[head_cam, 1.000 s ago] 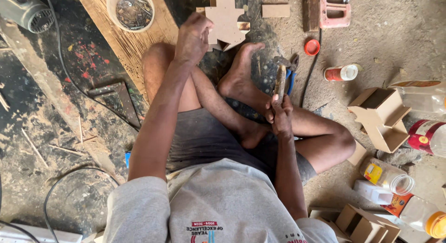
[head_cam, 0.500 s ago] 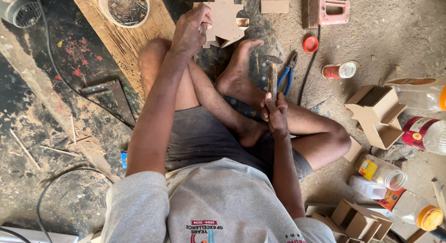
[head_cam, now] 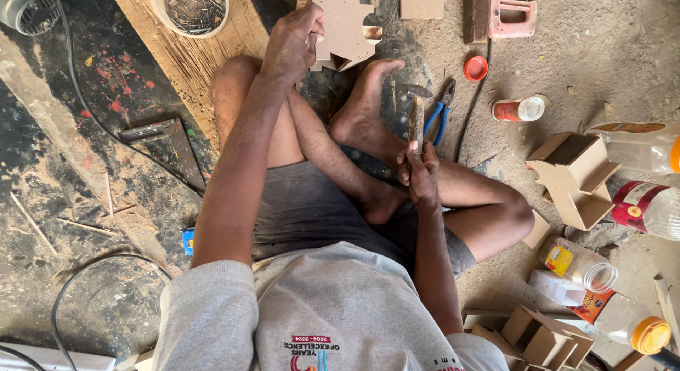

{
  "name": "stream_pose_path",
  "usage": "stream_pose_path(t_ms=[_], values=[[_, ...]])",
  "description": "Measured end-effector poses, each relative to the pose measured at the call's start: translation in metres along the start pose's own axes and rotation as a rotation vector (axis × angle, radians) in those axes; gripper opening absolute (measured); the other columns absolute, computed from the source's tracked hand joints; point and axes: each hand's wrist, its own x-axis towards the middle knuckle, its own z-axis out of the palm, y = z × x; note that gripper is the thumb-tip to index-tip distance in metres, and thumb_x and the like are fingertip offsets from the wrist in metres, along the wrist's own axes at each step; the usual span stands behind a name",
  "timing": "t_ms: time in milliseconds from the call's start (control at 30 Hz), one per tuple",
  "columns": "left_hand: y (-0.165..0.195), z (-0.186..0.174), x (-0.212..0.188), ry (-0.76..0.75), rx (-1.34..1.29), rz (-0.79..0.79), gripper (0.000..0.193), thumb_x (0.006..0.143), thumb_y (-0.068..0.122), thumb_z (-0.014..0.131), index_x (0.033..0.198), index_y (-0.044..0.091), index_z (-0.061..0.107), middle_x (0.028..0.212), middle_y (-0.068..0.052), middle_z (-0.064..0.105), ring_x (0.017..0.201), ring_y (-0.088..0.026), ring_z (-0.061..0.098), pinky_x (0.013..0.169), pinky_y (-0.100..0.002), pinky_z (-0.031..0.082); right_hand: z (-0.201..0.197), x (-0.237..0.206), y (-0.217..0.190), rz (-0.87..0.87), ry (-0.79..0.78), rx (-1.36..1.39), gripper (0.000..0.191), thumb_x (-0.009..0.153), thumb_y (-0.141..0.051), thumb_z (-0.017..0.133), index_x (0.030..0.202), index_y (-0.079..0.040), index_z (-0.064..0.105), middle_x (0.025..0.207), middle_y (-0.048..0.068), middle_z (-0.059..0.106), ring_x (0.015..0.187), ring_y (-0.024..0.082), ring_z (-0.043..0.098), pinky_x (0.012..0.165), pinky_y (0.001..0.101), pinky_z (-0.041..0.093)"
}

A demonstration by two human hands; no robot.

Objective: The person assembles small wooden boxes by hammering nails into pre-cut wooden pieces. They use a hammer and pliers to secure the joints and occasionally apply glue to the edges before fitting the pieces together.

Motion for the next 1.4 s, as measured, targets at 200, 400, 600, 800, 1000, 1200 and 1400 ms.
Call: stream_pose_path(t_ms=[200, 400, 600, 800, 1000, 1200, 1400], values=[[0.000, 0.003, -0.002, 0.004, 0.045, 0.016, 0.030, 0.091, -0.013, 0.069, 0.110, 0.005, 0.054, 0.103, -0.011, 0.077, 0.100, -0.024, 0.077, 0.080, -0.030, 0.067, -0.001, 0.001, 0.005, -0.032, 0.000, -0.027, 0.029, 0.114, -0.035, 0.046, 0.109, -0.006, 0.047, 0.081, 0.010, 0.065, 0.044, 0.007, 0.044, 0.037, 0.0221, 0.033], [0.002, 0.001, -0.002, -0.018, 0.030, -0.009, 0.030, 0.093, -0.011, 0.070, 0.111, 0.005, 0.052, 0.104, -0.014, 0.075, 0.097, -0.023, 0.077, 0.079, -0.030, 0.067, 0.005, 0.001, 0.002, -0.118, -0.011, -0.158, 0.031, 0.113, -0.032, 0.047, 0.122, -0.005, 0.059, 0.081, 0.008, 0.067, 0.045, 0.005, 0.044, 0.037, 0.0216, 0.033], [0.006, -0.010, 0.003, -0.007, 0.015, 0.000, 0.045, 0.087, -0.009, 0.077, 0.114, 0.006, 0.044, 0.097, -0.011, 0.074, 0.096, -0.028, 0.075, 0.080, -0.036, 0.065, 0.036, 0.016, -0.013, -0.348, -0.051, -0.594, 0.025, 0.111, -0.024, 0.052, 0.122, -0.002, 0.051, 0.087, 0.009, 0.072, 0.051, 0.010, 0.056, 0.039, 0.0274, 0.045], [0.007, -0.018, 0.006, 0.001, -0.044, -0.015, 0.045, 0.083, -0.012, 0.076, 0.111, 0.005, 0.044, 0.095, -0.012, 0.069, 0.092, -0.030, 0.074, 0.074, -0.040, 0.062, 0.088, 0.038, -0.051, -1.098, 0.032, -1.140, 0.049, 0.121, -0.023, 0.050, 0.159, -0.005, 0.024, 0.130, 0.033, 0.064, 0.111, 0.044, 0.070, 0.094, 0.0461, 0.064], [-0.006, -0.016, 0.009, 0.017, -0.089, -0.020, 0.044, 0.084, -0.013, 0.075, 0.110, 0.004, 0.045, 0.099, -0.013, 0.069, 0.088, -0.027, 0.076, 0.072, -0.037, 0.063, 0.125, 0.064, -0.070, -0.969, -0.057, -1.129, 0.056, 0.116, -0.023, 0.056, 0.165, -0.009, 0.032, 0.115, 0.024, 0.074, 0.089, 0.035, 0.076, 0.074, 0.0448, 0.062], [-0.017, -0.008, 0.008, -0.051, -0.005, -0.084, 0.040, 0.084, -0.012, 0.074, 0.109, 0.001, 0.047, 0.103, -0.015, 0.069, 0.088, -0.023, 0.077, 0.074, -0.030, 0.067, 0.131, 0.079, -0.071, -0.876, -0.127, -1.287, 0.059, 0.112, -0.023, 0.062, 0.162, -0.010, 0.035, 0.081, 0.010, 0.068, 0.058, 0.016, 0.062, 0.048, 0.0330, 0.051], [-0.015, -0.010, 0.009, -0.027, -0.060, -0.093, 0.039, 0.085, -0.011, 0.076, 0.108, 0.001, 0.047, 0.103, -0.016, 0.068, 0.090, -0.023, 0.078, 0.073, -0.030, 0.067, 0.137, 0.075, -0.075, -0.984, -0.043, -1.213, 0.057, 0.116, -0.023, 0.059, 0.165, -0.012, 0.032, 0.083, 0.010, 0.065, 0.060, 0.018, 0.061, 0.052, 0.0352, 0.050]])
